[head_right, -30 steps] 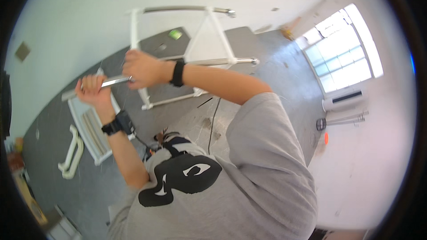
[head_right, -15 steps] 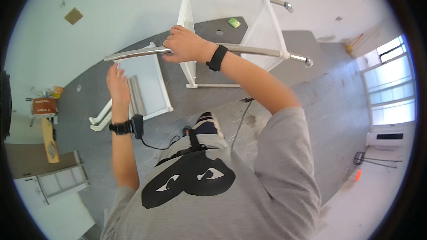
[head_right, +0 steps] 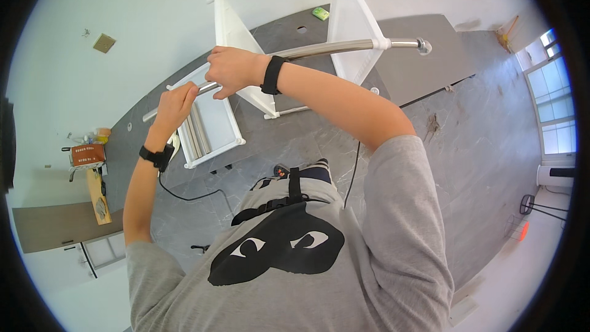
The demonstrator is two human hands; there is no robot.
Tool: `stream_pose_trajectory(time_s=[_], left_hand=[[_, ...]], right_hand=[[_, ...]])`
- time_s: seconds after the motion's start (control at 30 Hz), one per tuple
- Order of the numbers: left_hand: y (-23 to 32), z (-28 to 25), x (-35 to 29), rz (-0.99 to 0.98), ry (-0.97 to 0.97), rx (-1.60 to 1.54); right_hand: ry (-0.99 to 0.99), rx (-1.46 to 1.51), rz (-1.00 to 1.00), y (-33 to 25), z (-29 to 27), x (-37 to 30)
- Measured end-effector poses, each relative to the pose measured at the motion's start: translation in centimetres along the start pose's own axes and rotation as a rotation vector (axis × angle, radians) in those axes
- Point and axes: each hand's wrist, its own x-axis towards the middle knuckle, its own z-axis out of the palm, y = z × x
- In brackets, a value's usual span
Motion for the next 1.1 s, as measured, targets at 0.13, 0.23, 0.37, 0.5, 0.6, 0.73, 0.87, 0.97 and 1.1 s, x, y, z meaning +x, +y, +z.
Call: stream_pose_trajectory(time_s=[0.13, 0.23, 0.37, 0.5, 0.6, 0.73, 0.87, 0.97, 1.1], left_hand=[[4.3, -0.7, -1.7, -0.119, -0.06, -0.019], [7.5, 0.7, -3.4, -0.178, 0.004, -0.004], [10.1, 1.6, -4.8, -0.078, 0.244, 0.038], [9.4, 2.8, -4.9, -0.061, 0.311, 0.206], [9.2, 3.1, -4.4, -0.04, 0.332, 0.181], [8.3, 2.6, -4.0, -0.099, 0.272, 0.025], [6.8, 2.2, -3.0, -0.214, 0.031, 0.058], [6.0, 1.5, -2.4, -0.286, -0.118, -0.177], [5.0, -2.2, 0.7, -0.784, -0.906, -0.875]], right_hand=[[-0.032, 0.002, -0.042, -0.6, -0.3, -1.5], [0.013, 0.017, -0.146, -1.2, -0.9, -2.6], [0.035, -0.011, -0.225, -2.0, -1.9, -4.5], [0.189, -0.089, -0.178, -1.4, -1.6, -5.9], [0.196, -0.052, -0.091, -1.4, -1.6, -6.1], [0.185, -0.021, -0.1, -1.5, -1.0, -5.8], [0.161, -0.022, -0.107, -1.1, -0.9, -5.5], [0.166, -0.001, -0.105, -1.1, -0.8, -5.6], [0.149, -0.004, -0.158, -1.2, -0.7, -5.1]])
